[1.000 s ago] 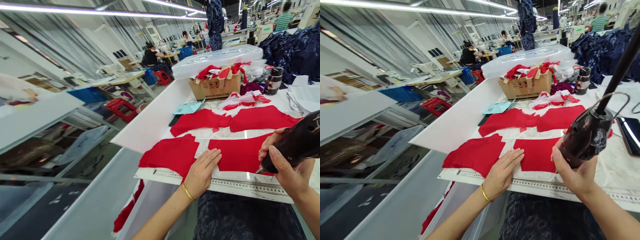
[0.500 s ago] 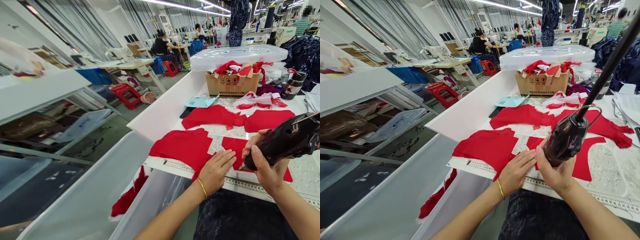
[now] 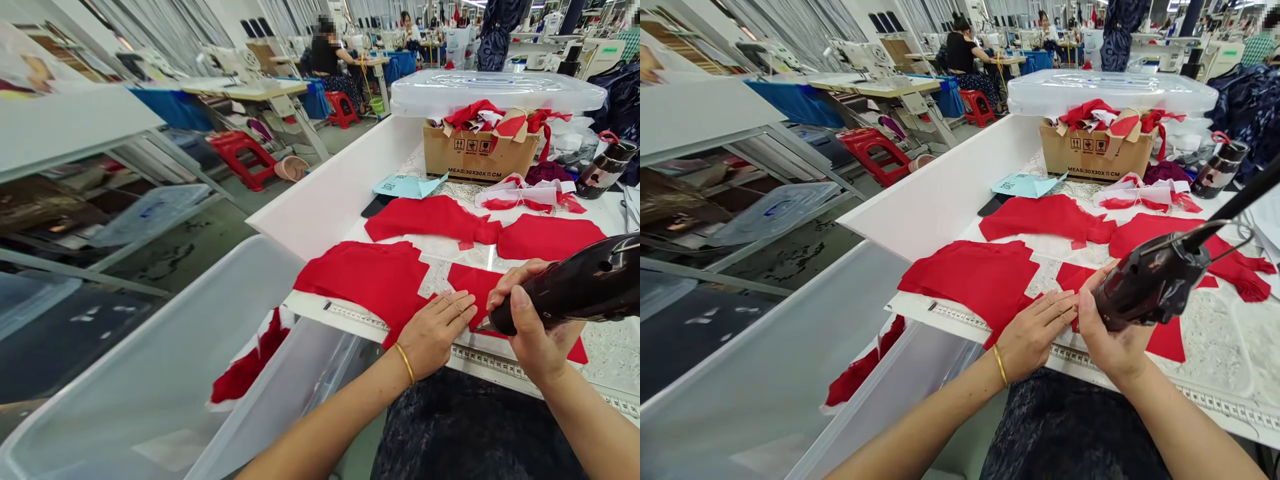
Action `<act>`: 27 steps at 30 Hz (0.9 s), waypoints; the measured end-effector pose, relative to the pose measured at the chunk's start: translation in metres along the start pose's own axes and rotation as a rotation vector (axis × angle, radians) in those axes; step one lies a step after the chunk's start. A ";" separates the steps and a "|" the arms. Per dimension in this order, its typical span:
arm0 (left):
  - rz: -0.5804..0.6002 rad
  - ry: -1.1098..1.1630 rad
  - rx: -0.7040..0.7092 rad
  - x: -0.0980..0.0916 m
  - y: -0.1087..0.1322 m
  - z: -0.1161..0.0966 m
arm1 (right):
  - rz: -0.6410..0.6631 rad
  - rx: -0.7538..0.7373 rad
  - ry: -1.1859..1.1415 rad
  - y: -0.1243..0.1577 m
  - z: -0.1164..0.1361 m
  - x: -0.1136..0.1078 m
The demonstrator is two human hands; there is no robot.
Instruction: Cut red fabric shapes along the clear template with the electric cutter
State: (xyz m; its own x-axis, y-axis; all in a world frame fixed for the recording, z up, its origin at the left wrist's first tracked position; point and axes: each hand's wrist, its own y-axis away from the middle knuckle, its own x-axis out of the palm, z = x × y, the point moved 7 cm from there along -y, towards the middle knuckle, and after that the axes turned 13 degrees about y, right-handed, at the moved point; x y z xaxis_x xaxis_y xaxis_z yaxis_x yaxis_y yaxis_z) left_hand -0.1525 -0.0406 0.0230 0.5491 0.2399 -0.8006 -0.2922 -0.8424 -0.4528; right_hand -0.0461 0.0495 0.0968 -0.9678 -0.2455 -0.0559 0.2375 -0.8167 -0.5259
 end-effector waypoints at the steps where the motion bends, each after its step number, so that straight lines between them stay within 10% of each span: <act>1: -0.005 0.000 0.007 -0.001 0.000 -0.001 | -0.005 -0.002 -0.011 0.000 0.002 -0.002; 27: -0.078 -0.035 0.108 -0.011 -0.002 -0.009 | -0.146 -0.009 -0.071 -0.011 0.009 -0.063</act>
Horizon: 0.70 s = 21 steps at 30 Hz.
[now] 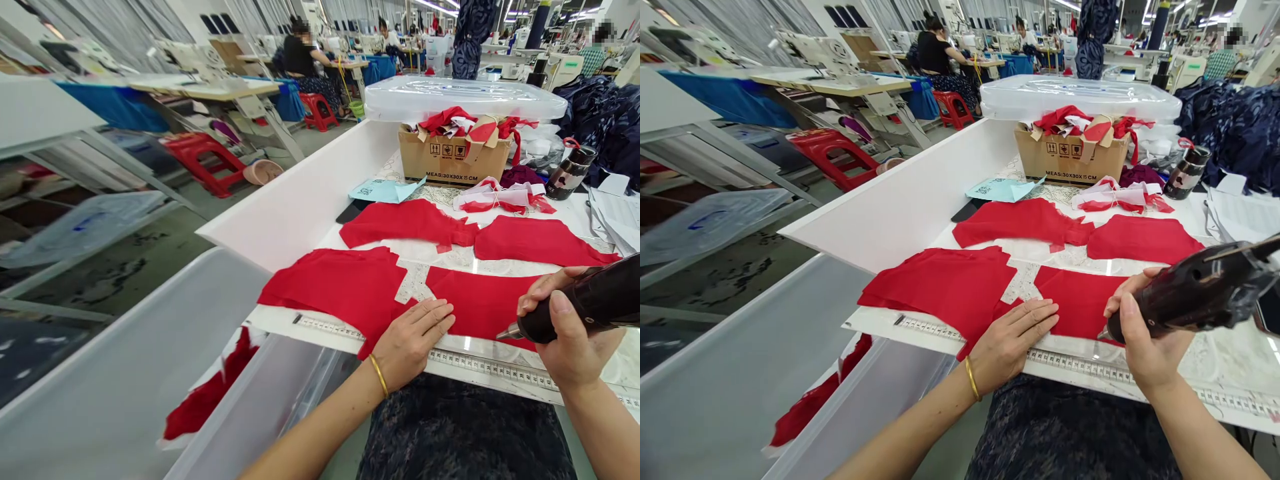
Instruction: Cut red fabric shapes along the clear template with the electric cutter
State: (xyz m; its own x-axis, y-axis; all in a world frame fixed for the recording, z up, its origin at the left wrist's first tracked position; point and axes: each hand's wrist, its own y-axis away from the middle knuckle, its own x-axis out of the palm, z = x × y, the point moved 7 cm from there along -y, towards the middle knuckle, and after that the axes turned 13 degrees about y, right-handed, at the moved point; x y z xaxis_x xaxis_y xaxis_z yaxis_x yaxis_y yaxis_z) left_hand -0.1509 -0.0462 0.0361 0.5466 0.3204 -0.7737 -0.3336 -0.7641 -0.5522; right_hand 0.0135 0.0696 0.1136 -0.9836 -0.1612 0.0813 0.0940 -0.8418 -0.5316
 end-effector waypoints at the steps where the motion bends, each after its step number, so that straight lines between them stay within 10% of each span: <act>1: -0.004 -0.004 0.003 0.000 0.000 0.000 | -0.003 0.006 0.008 0.001 -0.001 -0.001; 21: -0.052 -0.023 0.036 -0.005 -0.001 -0.003 | -0.100 0.033 0.099 -0.004 0.003 -0.048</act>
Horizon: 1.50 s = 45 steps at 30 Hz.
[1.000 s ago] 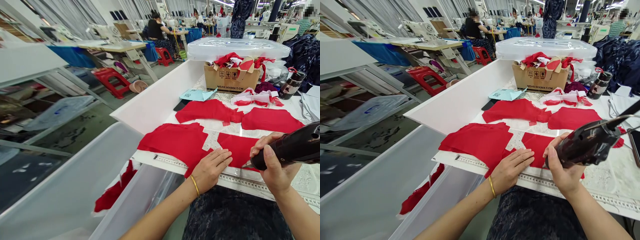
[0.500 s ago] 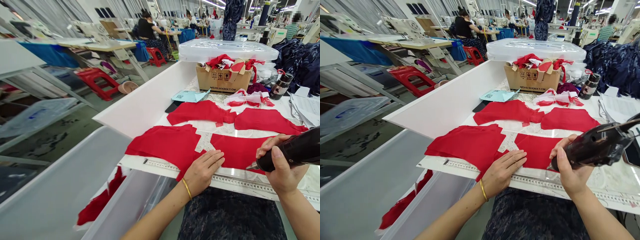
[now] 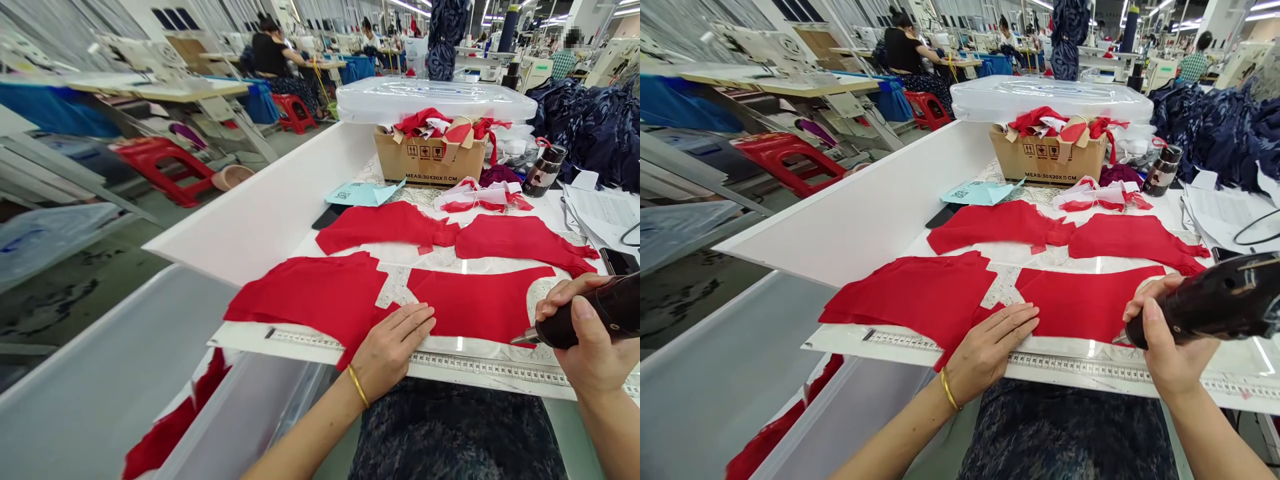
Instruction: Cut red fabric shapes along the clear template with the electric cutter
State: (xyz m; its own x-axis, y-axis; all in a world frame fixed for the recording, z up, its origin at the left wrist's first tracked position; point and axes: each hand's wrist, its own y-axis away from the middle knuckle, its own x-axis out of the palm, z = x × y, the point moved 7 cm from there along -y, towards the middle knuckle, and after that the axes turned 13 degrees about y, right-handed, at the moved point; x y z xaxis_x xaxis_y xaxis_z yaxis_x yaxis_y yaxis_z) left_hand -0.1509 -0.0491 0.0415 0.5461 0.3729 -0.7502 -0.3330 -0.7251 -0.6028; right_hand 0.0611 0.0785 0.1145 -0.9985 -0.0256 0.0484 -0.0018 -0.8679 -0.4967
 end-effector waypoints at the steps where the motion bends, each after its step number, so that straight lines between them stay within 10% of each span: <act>1: 0.001 0.000 0.000 0.000 0.000 0.000 | 0.006 0.006 0.006 0.001 0.000 0.000; 9: -0.012 -0.008 0.003 -0.001 -0.002 -0.002 | -0.066 -0.029 -0.091 -0.008 0.003 0.013; 26: 0.037 -0.023 -0.049 0.008 0.004 0.001 | -0.008 -0.087 -0.112 -0.041 -0.046 0.140; 45: 0.027 -0.055 -0.097 0.010 0.005 0.004 | 0.031 -0.044 -0.261 -0.032 -0.041 0.177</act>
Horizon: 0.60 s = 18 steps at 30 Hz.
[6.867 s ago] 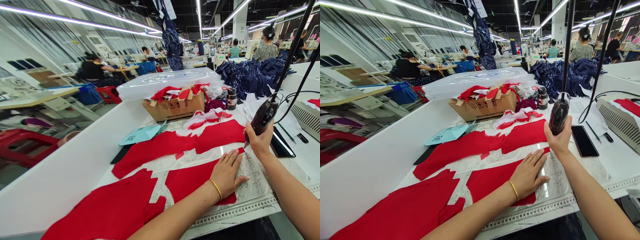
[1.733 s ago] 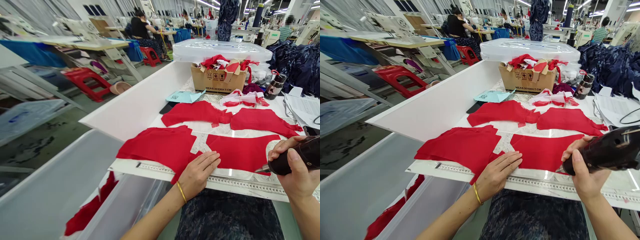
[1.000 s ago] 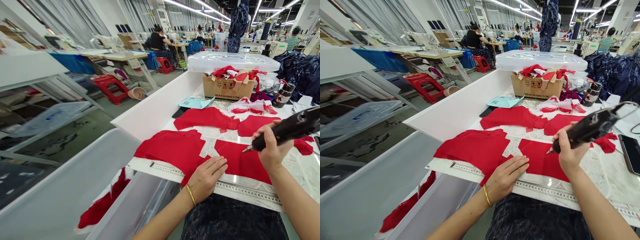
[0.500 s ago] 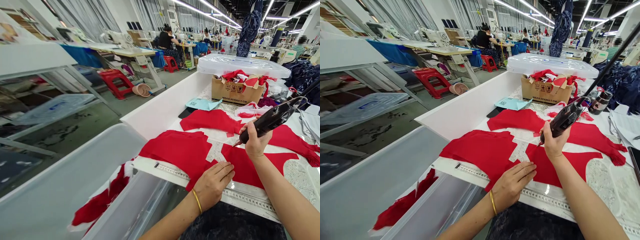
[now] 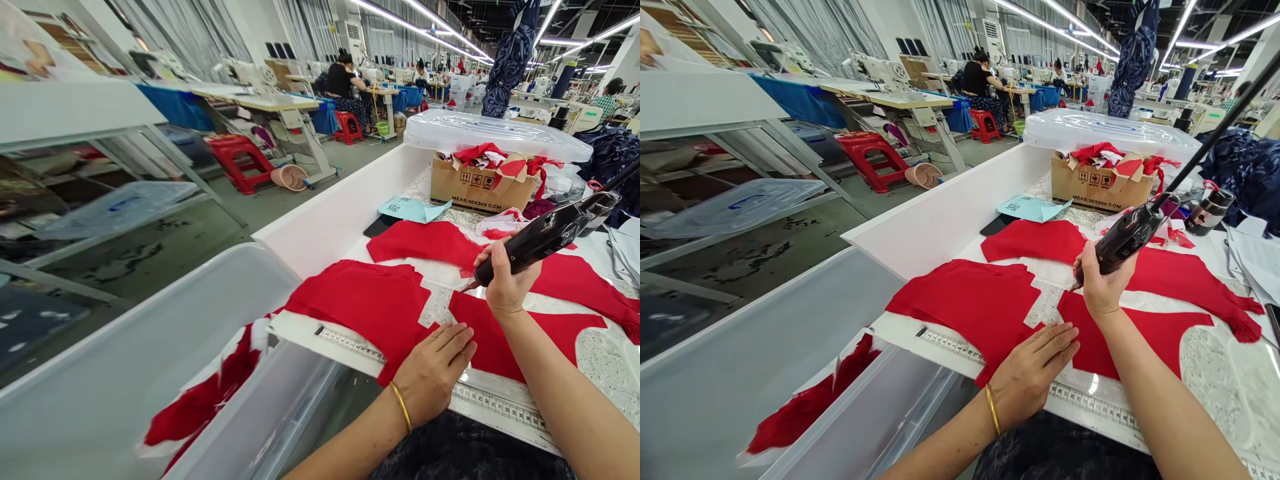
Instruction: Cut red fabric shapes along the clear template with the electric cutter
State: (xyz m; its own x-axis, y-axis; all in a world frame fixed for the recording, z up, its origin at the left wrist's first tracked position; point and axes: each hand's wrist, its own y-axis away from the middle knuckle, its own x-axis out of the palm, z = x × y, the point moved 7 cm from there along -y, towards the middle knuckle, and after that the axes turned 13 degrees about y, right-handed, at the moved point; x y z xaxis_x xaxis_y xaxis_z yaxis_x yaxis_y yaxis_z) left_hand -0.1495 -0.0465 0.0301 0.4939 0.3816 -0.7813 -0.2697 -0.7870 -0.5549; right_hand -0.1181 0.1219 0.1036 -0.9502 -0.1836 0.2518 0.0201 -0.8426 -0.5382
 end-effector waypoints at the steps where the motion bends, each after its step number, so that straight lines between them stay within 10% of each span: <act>1: 0.004 0.002 -0.002 0.001 0.001 0.000 | -0.003 0.003 -0.005 0.000 -0.001 0.001; 18: -0.011 0.005 -0.037 0.002 0.002 0.000 | 0.006 0.042 -0.004 0.004 -0.008 0.004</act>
State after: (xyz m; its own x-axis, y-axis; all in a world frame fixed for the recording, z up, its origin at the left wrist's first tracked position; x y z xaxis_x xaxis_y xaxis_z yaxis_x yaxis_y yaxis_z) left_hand -0.1491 -0.0476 0.0269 0.5006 0.3879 -0.7740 -0.2340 -0.8001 -0.5523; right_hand -0.1244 0.1216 0.0958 -0.9489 -0.1902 0.2519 0.0386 -0.8619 -0.5056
